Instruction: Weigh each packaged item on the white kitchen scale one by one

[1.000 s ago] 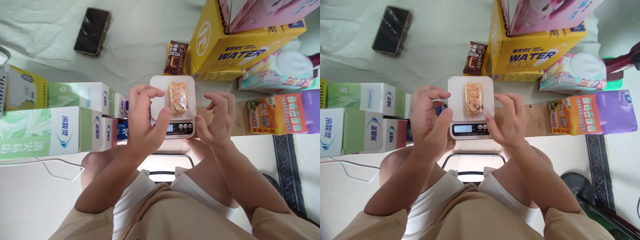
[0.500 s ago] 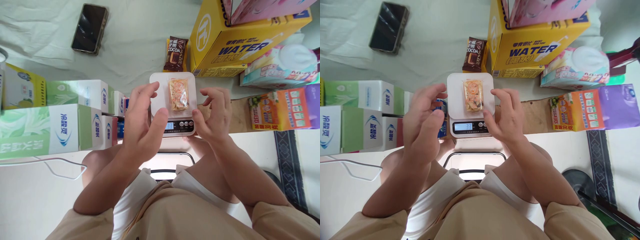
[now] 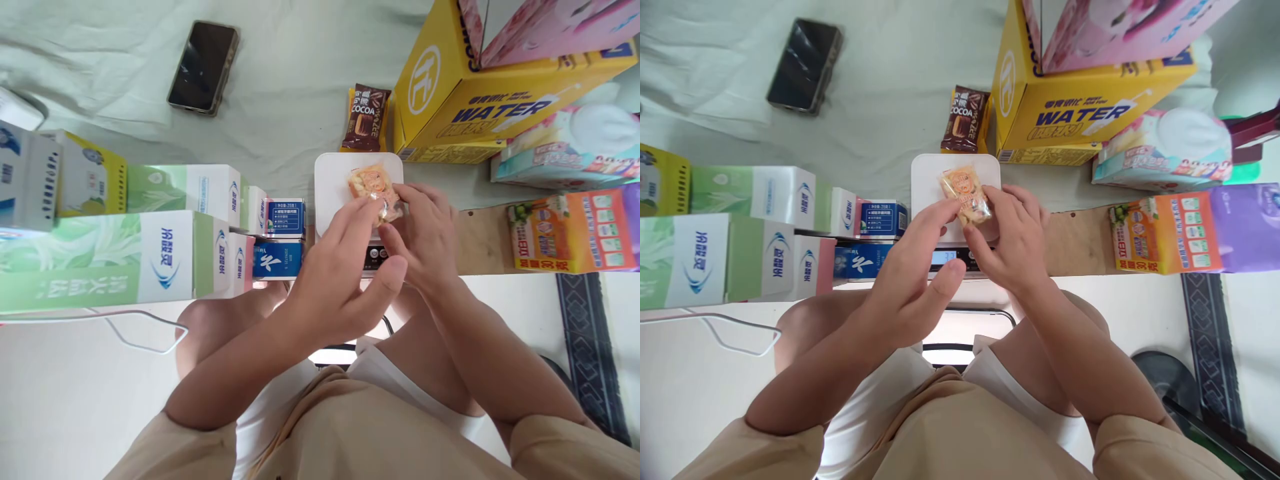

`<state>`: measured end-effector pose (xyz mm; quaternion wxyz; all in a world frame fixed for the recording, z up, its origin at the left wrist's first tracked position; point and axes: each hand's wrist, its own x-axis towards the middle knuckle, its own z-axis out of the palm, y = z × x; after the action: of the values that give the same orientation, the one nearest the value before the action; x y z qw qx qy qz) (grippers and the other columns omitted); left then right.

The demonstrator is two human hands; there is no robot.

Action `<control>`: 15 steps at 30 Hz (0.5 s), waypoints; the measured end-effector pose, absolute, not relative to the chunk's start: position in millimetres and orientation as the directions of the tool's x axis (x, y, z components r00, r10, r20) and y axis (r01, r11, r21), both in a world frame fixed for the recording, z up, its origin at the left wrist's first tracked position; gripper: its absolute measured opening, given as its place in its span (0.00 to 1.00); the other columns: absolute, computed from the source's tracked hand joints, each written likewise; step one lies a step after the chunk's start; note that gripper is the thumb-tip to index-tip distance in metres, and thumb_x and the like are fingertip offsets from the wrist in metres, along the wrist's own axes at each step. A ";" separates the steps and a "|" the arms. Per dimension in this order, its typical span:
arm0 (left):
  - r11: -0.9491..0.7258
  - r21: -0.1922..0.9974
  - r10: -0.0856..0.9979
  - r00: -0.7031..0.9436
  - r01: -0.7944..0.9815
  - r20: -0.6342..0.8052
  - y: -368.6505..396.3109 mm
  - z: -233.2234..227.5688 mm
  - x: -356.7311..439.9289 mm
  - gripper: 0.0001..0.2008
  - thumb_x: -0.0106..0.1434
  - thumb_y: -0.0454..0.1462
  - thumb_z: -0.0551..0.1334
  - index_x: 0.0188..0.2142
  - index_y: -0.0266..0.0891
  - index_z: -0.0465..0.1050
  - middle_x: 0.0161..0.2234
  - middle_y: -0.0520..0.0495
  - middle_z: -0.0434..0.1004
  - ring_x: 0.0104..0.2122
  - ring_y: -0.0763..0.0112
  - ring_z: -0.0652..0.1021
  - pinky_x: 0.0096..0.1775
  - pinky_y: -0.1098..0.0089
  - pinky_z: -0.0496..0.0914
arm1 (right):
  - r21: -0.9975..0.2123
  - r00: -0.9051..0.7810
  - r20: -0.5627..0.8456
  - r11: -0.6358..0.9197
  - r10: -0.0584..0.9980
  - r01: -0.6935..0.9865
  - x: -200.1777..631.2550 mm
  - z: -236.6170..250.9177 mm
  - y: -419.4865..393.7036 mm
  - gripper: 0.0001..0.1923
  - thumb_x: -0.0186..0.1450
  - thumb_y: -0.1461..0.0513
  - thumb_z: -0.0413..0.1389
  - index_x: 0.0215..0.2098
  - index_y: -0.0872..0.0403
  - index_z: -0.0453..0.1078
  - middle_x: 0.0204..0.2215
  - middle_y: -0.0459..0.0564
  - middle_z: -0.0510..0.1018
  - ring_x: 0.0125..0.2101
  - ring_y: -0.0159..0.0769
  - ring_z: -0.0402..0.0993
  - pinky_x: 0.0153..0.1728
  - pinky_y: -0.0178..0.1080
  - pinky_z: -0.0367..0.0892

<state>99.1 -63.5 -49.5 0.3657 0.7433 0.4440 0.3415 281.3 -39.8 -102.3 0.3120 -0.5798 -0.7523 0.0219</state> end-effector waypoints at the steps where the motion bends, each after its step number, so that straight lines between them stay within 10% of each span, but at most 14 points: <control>1: -0.347 0.846 0.908 0.372 0.405 0.194 -64.8 -48.5 99.7 0.34 0.77 0.52 0.50 0.69 0.26 0.61 0.69 0.25 0.66 0.72 0.53 0.68 0.69 0.52 0.72 | -0.425 -0.121 0.441 0.325 0.890 0.845 279.9 -100.7 -39.5 0.27 0.76 0.43 0.44 0.59 0.51 0.69 0.53 0.57 0.80 0.58 0.50 0.75 0.55 0.53 0.69; 6: -0.450 0.829 0.861 0.406 0.331 0.305 -72.9 -39.7 102.1 0.32 0.76 0.53 0.50 0.67 0.31 0.61 0.71 0.25 0.63 0.73 0.49 0.66 0.70 0.47 0.70 | -0.665 0.003 0.464 0.346 0.886 0.662 272.9 -90.2 -35.2 0.24 0.75 0.43 0.47 0.59 0.49 0.63 0.51 0.56 0.77 0.48 0.42 0.79 0.47 0.47 0.77; 15: -0.436 0.815 0.893 0.296 0.383 0.338 -107.1 23.1 30.4 0.27 0.69 0.56 0.63 0.61 0.47 0.70 0.63 0.38 0.74 0.66 0.43 0.74 0.59 0.46 0.79 | -0.716 0.134 0.644 0.531 0.754 0.453 258.5 -94.0 -19.5 0.23 0.65 0.46 0.64 0.54 0.45 0.71 0.46 0.52 0.77 0.45 0.40 0.80 0.43 0.43 0.79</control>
<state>30.4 -107.1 23.1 0.3121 0.7421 0.4299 0.4087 258.5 -19.5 -94.0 0.5906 -0.4673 -0.6455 0.1272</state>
